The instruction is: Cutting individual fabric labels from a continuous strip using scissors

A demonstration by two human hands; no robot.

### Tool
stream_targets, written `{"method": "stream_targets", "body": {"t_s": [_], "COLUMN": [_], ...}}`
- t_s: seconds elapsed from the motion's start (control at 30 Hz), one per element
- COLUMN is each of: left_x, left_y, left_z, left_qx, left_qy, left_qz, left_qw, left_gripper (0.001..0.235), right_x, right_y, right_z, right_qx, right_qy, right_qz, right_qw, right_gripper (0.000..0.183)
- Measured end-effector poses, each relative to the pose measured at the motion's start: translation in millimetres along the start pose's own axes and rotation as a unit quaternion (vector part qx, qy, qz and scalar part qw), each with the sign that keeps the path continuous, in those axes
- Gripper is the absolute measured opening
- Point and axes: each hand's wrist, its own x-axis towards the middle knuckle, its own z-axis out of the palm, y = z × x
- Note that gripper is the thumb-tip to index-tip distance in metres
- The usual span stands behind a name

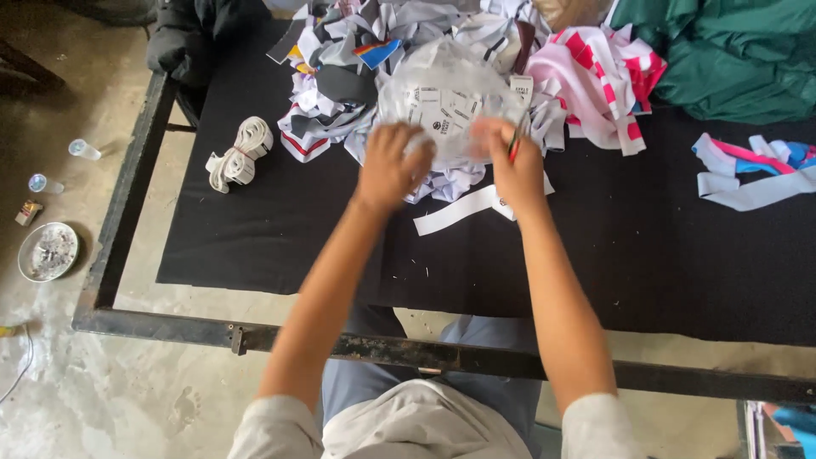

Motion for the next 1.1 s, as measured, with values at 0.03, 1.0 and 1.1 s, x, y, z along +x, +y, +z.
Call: {"method": "stream_targets", "body": {"t_s": [0.03, 1.0, 1.1], "left_x": [-8, -79, -71], "left_y": [25, 137, 134], "left_z": [-4, -11, -11], "left_qx": [0.003, -0.319, -0.335], "left_qy": [0.003, -0.214, -0.211], "left_qz": [0.000, -0.469, -0.427], "left_qw": [1.000, 0.795, 0.813], "left_gripper": [0.012, 0.012, 0.014], "right_x": [-13, -153, -146], "right_y": [3, 83, 78], "right_z": [-3, 8, 11], "right_qx": [0.000, -0.264, -0.330], "right_qy": [-0.001, -0.029, -0.044], "right_qz": [-0.004, -0.146, -0.160], "right_qw": [1.000, 0.953, 0.929], "right_gripper": [0.025, 0.062, 0.077]}}
